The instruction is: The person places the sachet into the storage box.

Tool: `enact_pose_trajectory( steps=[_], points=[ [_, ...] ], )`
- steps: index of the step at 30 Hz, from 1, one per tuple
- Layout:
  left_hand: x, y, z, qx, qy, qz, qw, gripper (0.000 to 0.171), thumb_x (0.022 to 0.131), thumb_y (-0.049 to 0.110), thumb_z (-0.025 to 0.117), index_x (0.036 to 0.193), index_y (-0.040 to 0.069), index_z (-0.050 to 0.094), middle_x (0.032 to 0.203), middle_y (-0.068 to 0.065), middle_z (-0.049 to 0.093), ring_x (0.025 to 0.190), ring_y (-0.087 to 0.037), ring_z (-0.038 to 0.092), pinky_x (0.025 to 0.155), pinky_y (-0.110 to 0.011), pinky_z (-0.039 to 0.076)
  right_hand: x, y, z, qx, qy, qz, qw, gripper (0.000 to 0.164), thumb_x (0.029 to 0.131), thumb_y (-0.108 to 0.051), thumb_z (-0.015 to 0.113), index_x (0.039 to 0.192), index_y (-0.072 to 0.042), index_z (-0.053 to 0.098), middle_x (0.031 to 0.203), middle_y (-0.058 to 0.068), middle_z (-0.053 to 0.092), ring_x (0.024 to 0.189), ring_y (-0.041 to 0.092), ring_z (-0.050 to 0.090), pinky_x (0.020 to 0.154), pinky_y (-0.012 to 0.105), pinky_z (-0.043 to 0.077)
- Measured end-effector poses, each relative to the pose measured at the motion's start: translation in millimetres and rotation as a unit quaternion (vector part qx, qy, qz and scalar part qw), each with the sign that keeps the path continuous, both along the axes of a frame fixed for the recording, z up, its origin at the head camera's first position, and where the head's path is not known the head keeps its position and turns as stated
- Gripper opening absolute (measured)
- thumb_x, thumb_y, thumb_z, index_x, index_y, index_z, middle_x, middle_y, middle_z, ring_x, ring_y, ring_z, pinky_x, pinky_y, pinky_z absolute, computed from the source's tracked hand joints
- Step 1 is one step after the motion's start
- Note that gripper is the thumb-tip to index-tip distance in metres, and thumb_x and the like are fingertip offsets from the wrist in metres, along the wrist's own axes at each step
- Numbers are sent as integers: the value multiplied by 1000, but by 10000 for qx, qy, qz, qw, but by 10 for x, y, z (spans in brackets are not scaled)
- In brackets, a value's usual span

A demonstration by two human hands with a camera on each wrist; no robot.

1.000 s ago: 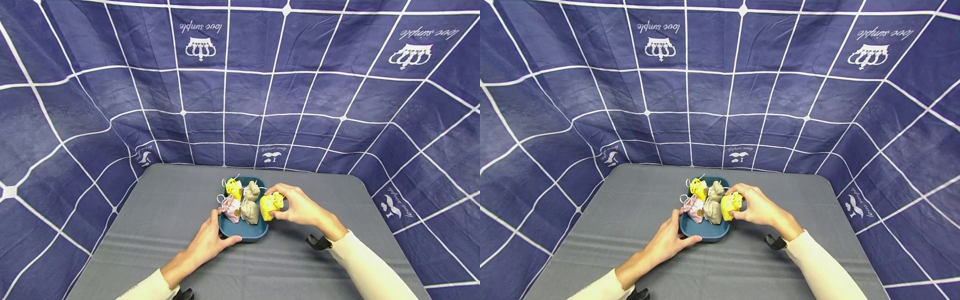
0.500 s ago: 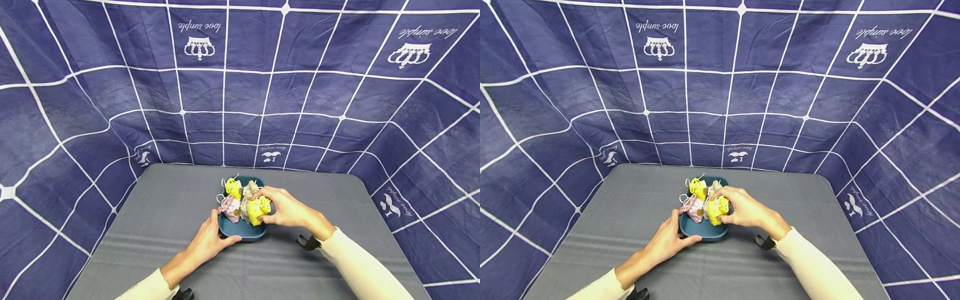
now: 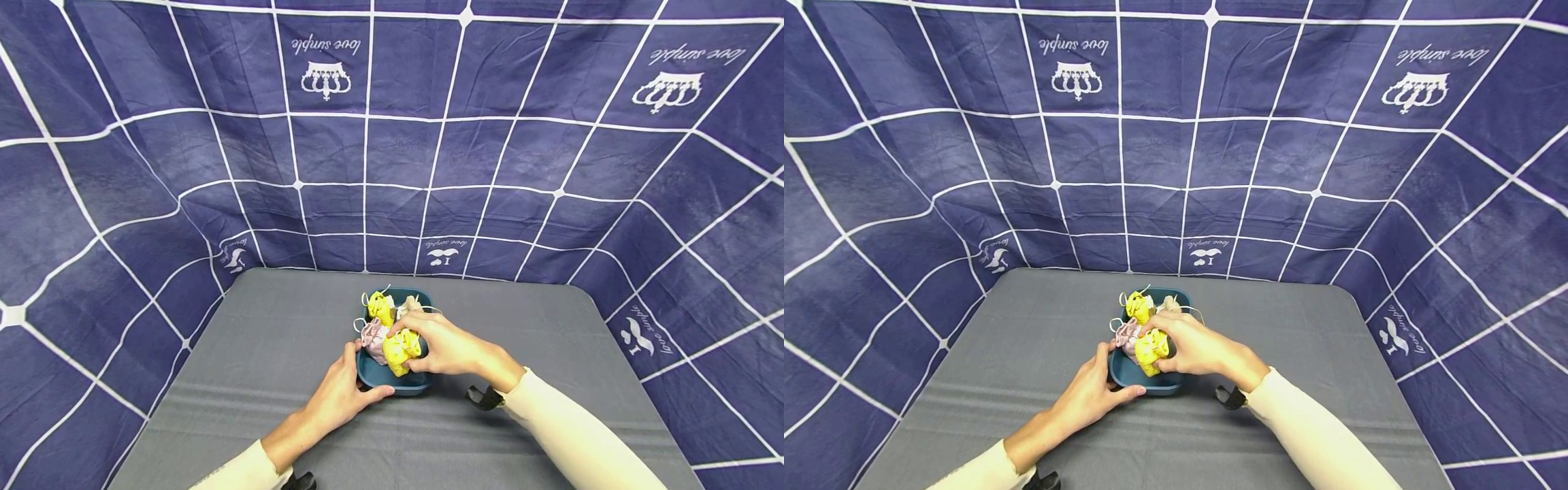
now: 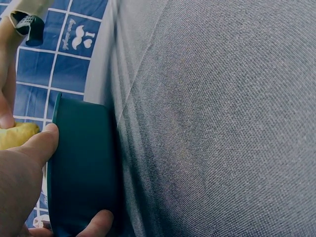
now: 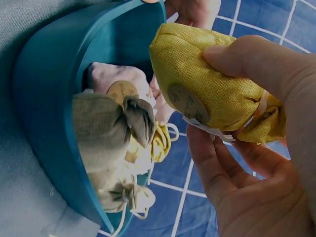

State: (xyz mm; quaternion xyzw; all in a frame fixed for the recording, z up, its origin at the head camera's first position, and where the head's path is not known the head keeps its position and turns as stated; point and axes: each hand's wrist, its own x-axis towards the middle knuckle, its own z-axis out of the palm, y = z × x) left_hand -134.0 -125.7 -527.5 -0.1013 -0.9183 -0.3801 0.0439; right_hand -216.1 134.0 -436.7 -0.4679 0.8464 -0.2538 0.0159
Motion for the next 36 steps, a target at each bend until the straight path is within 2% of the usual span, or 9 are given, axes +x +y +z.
enact_pose_trajectory(
  steps=[9,17,24,32,36],
  points=[
    [12,-1,6,-1,-26,16,10000,101,83,54,107,148,1,51,160,-24,68,134,-44,76,112,-60,63,-18,-129,-40,115,-28,249,9996,55,90,-12,98,140,-15,74,142,0,78,135,19,73,123,42,59],
    [23,-3,17,7,21,20,10000,99,81,52,108,146,2,52,157,-24,70,131,-43,77,111,-60,63,-30,-218,-84,51,-67,496,9987,56,89,-7,98,140,-15,75,143,1,78,140,20,73,126,41,57],
    [23,-10,-3,6,95,16,10000,96,81,54,107,143,4,53,152,-22,73,128,-39,79,109,-57,65,-2,-280,-127,243,-38,489,9985,54,90,-9,98,139,-16,76,145,0,77,141,19,72,126,40,56],
    [28,-2,-16,34,245,-47,9997,91,82,49,108,140,4,54,149,-22,75,129,-41,79,109,-58,64,10,-297,-134,226,-5,734,9970,73,91,-4,96,158,-12,65,159,4,70,151,23,66,131,44,54],
    [30,0,-16,37,204,-4,9998,91,81,48,109,140,4,55,148,-22,75,129,-40,79,109,-58,65,14,-270,-140,163,120,745,9970,73,92,-5,96,158,-10,65,159,5,70,150,24,67,130,44,55]
  ],
)
